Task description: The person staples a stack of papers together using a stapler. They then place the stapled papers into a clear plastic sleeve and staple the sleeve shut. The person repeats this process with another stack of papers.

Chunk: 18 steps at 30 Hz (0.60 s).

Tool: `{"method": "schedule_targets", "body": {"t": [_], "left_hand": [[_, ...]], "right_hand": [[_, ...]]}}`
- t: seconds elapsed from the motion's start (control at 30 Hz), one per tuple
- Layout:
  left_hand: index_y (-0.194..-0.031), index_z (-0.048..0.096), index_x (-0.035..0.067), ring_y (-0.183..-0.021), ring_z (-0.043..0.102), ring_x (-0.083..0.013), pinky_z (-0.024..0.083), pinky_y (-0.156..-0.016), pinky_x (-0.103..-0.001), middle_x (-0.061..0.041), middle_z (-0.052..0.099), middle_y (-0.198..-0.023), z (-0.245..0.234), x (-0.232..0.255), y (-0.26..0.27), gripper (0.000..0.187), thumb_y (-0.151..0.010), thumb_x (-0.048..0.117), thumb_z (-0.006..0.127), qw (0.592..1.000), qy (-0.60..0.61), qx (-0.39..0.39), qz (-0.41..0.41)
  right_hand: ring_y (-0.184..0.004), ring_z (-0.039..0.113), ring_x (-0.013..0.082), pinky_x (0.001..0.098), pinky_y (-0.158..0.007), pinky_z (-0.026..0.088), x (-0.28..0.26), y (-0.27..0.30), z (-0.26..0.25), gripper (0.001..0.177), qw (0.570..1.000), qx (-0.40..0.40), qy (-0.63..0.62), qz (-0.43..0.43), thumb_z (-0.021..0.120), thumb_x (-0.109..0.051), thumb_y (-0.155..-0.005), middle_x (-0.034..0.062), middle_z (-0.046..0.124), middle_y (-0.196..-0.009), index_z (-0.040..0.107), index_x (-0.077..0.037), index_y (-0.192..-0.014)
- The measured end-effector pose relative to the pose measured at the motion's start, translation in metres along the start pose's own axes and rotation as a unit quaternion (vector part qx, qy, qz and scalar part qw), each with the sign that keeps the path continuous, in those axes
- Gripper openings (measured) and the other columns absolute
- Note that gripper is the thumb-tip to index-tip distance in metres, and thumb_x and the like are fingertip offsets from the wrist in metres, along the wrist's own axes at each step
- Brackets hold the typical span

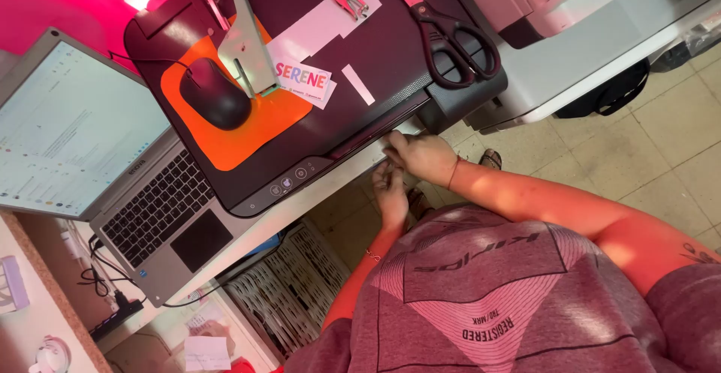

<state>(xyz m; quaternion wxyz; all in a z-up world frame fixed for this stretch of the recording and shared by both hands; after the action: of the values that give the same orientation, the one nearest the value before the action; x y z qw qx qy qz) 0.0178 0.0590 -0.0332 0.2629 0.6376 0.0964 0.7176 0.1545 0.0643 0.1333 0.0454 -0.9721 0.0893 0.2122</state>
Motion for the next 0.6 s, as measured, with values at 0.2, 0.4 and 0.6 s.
{"method": "schedule_targets", "body": {"t": [0.2, 0.4, 0.6], "left_hand": [[-0.134, 0.050, 0.001, -0.094, 0.064, -0.0153, 0.053, -0.078, -0.027, -0.009, 0.068, -0.102, 0.009, 0.035, 0.018, 0.042, -0.098, 0.015, 0.066, 1.000, -0.011, -0.002, 0.018], [-0.143, 0.044, 0.000, -0.120, 0.061, -0.0263, 0.050, -0.104, -0.041, -0.019, 0.063, -0.124, -0.014, 0.026, 0.016, 0.067, -0.090, 0.020, 0.081, 0.999, -0.010, -0.046, -0.005], [-0.156, 0.036, 0.007, -0.138, 0.046, -0.0319, 0.026, -0.121, -0.057, -0.019, 0.047, -0.147, -0.054, 0.100, 0.067, 0.081, -0.092, 0.032, 0.078, 0.990, 0.114, -0.002, -0.086]], "right_hand": [[-0.063, 0.074, 0.0275, 0.0469, -0.060, 0.061, -0.008, 0.014, -0.002, 0.022, 0.992, 0.054, 0.056, -0.102, 0.048, -0.039, -0.102, 0.0023, 0.070, -0.077, 0.055, -0.028, -0.120], [-0.058, 0.071, 0.0380, 0.0539, -0.055, 0.059, -0.024, 0.020, -0.028, 0.036, 0.995, -0.016, -0.066, -0.072, 0.039, -0.038, -0.108, 0.0149, 0.070, -0.069, 0.059, -0.017, -0.130], [-0.042, 0.066, 0.0192, 0.0257, -0.028, 0.046, -0.019, 0.041, 0.072, 0.079, 0.771, -0.278, -0.503, 0.276, 0.075, -0.031, -0.091, 0.0170, 0.078, -0.075, 0.035, -0.003, -0.153]]}}
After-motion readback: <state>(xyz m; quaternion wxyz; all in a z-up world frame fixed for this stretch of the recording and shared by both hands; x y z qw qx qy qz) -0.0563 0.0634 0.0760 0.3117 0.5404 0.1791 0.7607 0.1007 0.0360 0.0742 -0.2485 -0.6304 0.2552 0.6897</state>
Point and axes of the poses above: each hand's wrist, its own y-axis away from the middle knuckle, its own z-axis out of the palm, x = y × z, the point moved 7 cm from there along -y, towards the middle knuckle
